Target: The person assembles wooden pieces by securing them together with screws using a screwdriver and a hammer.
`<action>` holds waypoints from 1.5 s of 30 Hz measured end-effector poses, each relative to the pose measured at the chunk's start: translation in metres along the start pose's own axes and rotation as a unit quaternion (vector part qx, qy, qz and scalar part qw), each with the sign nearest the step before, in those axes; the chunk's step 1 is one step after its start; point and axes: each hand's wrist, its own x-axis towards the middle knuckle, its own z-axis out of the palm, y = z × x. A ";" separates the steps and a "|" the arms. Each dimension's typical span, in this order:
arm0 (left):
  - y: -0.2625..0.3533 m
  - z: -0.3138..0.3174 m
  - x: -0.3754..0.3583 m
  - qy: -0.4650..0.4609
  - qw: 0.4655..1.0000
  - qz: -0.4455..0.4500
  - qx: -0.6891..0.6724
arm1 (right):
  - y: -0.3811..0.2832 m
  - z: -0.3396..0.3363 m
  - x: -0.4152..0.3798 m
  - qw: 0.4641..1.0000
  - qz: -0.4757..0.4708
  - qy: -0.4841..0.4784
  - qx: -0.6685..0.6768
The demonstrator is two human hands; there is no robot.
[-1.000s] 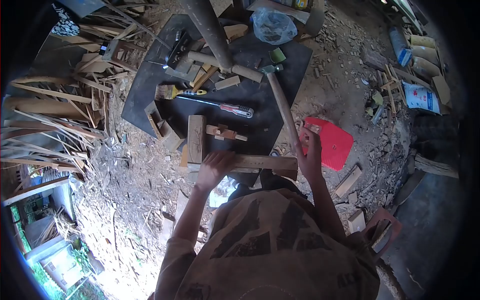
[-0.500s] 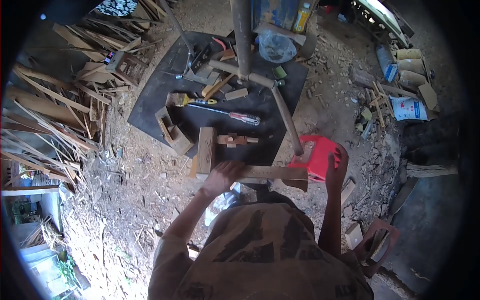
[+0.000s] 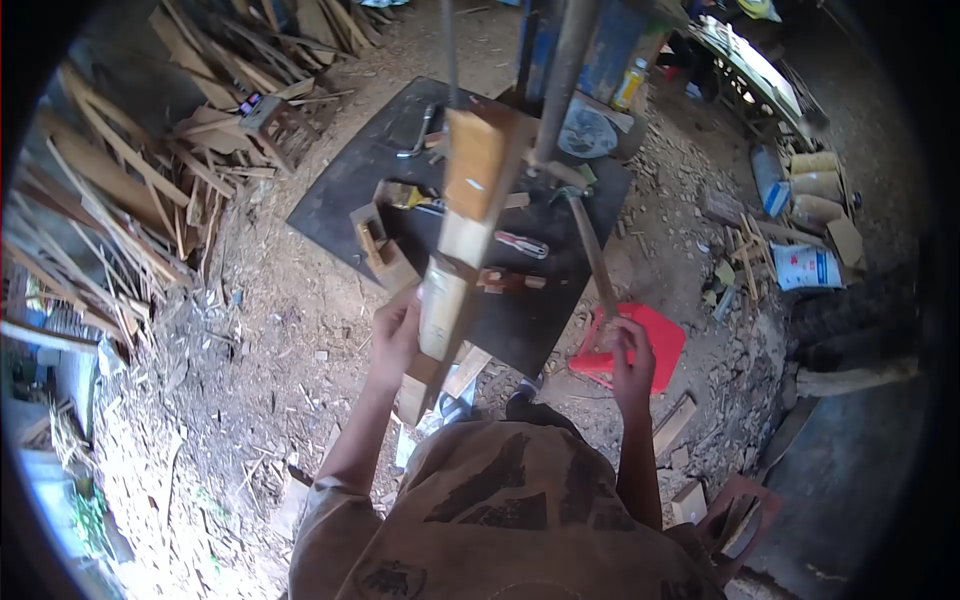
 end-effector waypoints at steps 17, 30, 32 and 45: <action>-0.014 -0.055 -0.126 0.171 0.844 -0.023 -0.508 | -0.214 0.162 -0.071 0.831 -0.211 -0.503 -0.112; -0.137 -0.078 -0.109 0.032 0.487 0.025 -0.872 | -0.179 0.193 -0.106 0.771 -0.150 -0.619 0.013; -0.143 -0.090 -0.118 -0.058 0.468 0.008 -0.882 | -0.177 0.200 -0.102 0.758 -0.112 -0.640 0.066; -0.139 -0.089 -0.099 0.077 0.672 0.058 -0.735 | -0.150 0.203 -0.056 0.733 0.189 -0.627 0.181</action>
